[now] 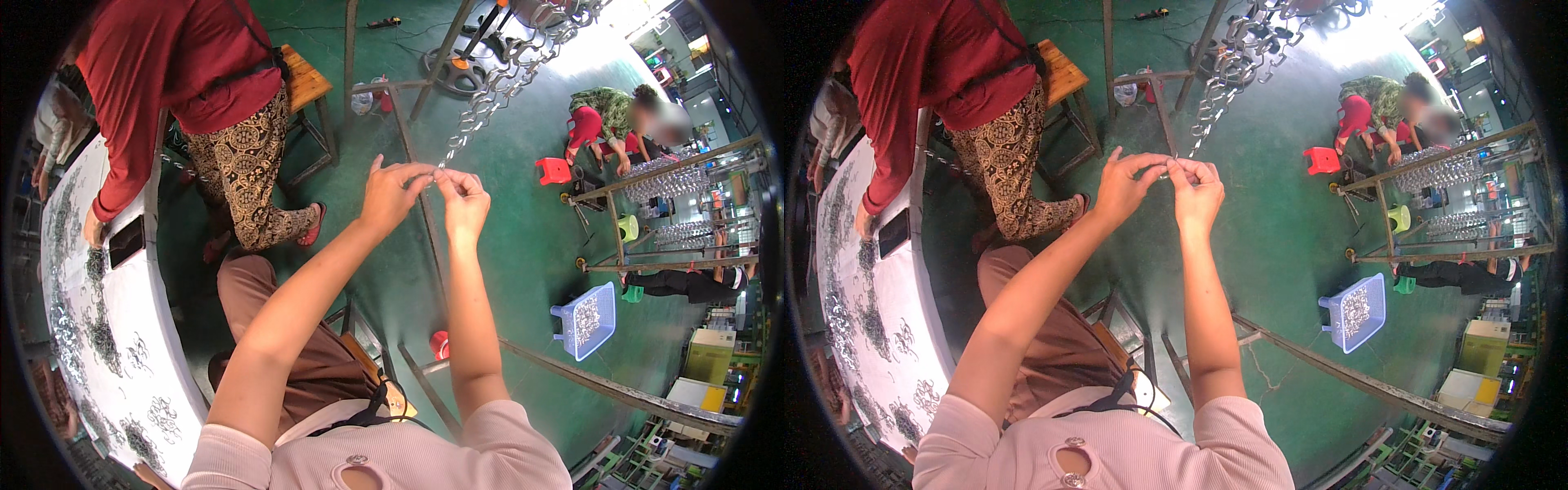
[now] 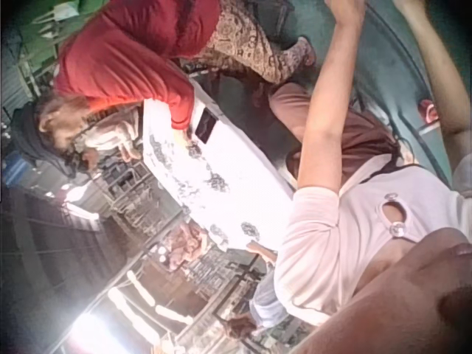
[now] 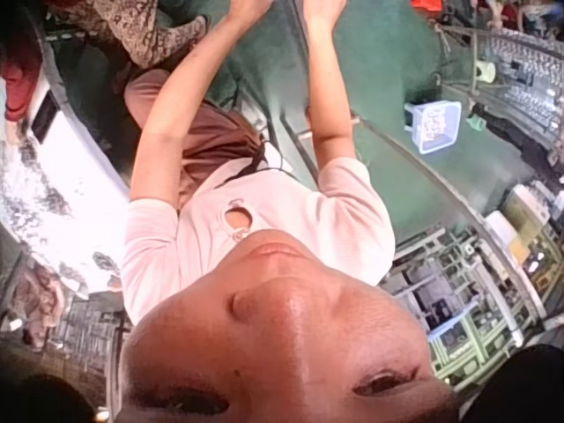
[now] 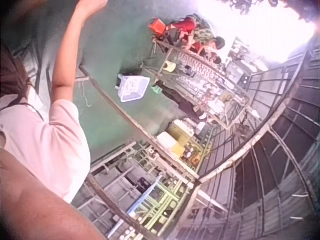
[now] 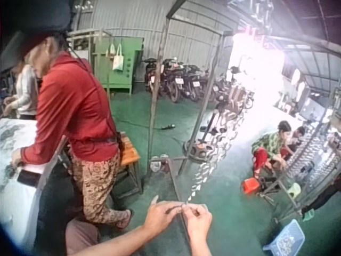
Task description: The person repeatedly picks up small metal hooks from a table and links them together by hand to form a chain. They periodically lift the growing chain to check its length before continuing to add more hooks.
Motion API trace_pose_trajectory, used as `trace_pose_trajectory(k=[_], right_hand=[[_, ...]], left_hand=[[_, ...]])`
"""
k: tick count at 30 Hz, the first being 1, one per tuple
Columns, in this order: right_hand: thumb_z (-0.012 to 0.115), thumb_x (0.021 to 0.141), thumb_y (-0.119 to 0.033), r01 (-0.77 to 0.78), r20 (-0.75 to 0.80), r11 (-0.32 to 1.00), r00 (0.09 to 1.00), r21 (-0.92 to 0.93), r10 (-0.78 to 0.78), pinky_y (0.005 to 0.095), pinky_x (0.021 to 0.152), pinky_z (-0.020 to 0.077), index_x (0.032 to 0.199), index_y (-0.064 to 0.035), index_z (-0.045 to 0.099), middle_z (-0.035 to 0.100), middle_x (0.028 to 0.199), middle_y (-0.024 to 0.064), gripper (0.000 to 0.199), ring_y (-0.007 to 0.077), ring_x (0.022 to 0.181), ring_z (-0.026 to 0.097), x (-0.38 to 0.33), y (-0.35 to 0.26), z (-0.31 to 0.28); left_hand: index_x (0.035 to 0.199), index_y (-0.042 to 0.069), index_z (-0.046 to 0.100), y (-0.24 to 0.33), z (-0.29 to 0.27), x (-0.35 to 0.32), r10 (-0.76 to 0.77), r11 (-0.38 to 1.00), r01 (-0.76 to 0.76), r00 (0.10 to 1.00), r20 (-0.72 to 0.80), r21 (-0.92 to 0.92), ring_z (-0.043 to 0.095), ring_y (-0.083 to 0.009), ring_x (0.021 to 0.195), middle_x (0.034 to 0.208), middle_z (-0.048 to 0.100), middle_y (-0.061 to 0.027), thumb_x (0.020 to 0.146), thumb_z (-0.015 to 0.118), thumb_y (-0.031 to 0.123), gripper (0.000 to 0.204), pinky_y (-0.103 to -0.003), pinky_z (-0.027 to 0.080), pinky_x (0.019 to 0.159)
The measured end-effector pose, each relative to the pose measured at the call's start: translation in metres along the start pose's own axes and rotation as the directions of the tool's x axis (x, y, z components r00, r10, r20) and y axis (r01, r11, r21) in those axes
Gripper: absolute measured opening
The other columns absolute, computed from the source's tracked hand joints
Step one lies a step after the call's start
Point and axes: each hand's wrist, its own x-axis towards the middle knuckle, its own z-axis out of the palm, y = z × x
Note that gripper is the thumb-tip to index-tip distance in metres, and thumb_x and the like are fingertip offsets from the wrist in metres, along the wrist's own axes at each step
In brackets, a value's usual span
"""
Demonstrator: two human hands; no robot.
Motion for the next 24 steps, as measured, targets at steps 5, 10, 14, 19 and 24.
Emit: trace_pose_trajectory(k=[5,10,14,19,24], right_hand=[[0.077,0.079,-0.018,-0.101,0.068,0.982,0.994,0.16,0.091,0.0232,0.06,0.0437,0.086,-0.0002,0.072,0.058,0.075,0.001,0.019,0.0066,0.063,0.053,-0.005,0.001,0.004],[0.077,0.079,-0.021,-0.085,0.19,0.996,0.979,0.03,0.078,0.0257,0.062,0.0434,0.088,-0.0008,0.072,0.058,0.077,0.0024,0.023,0.008,0.064,0.052,-0.002,0.01,0.005],[0.077,0.078,-0.023,0.125,-0.11,0.988,0.985,-0.096,-0.135,0.0287,0.063,0.0441,0.091,-0.0049,0.072,0.057,0.081,0.0032,0.023,0.0117,0.064,0.053,0.029,0.031,0.004],[0.078,0.076,-0.025,0.148,-0.157,0.942,0.967,-0.3,-0.202,0.0313,0.062,0.0455,0.091,-0.0116,0.073,0.057,0.085,0.0026,0.021,0.015,0.063,0.054,0.054,0.044,0.014],[0.077,0.077,-0.025,0.173,-0.158,0.919,0.957,-0.355,-0.242,0.0326,0.06,0.0456,0.087,-0.0115,0.073,0.058,0.083,0.0025,0.018,0.0157,0.062,0.054,0.063,0.048,0.022]], left_hand=[[0.097,0.012,0.068,0.004,-0.005,-0.006,0.024,1.0,-0.024,0.999,-0.025,0.02,0.067,-0.0245,0.086,0.092,0.071,-0.0017,0.083,0.07,0.017,0.016,-0.055,0.03,0.106],[0.093,0.01,0.068,0.0,-0.012,-0.012,-0.033,0.999,0.033,0.999,-0.041,0.009,0.067,-0.0238,0.084,0.089,0.071,-0.002,0.082,0.071,0.017,0.014,-0.052,0.032,0.105],[0.091,0.009,0.068,0.0,-0.026,-0.019,-0.12,0.992,0.118,0.991,-0.054,-0.04,0.067,-0.022,0.083,0.086,0.071,-0.0031,0.082,0.071,0.015,0.011,-0.05,0.034,0.104],[0.089,0.008,0.07,0.009,-0.062,-0.033,-0.162,0.985,0.156,0.983,-0.088,-0.073,0.068,-0.0179,0.081,0.083,0.071,-0.0034,0.082,0.071,0.012,0.009,-0.045,0.036,0.104],[0.091,0.009,0.07,0.012,-0.09,-0.041,-0.194,0.976,0.177,0.972,-0.132,-0.125,0.068,-0.0224,0.083,0.085,0.071,-0.0044,0.082,0.07,0.015,0.01,-0.048,0.035,0.105]])
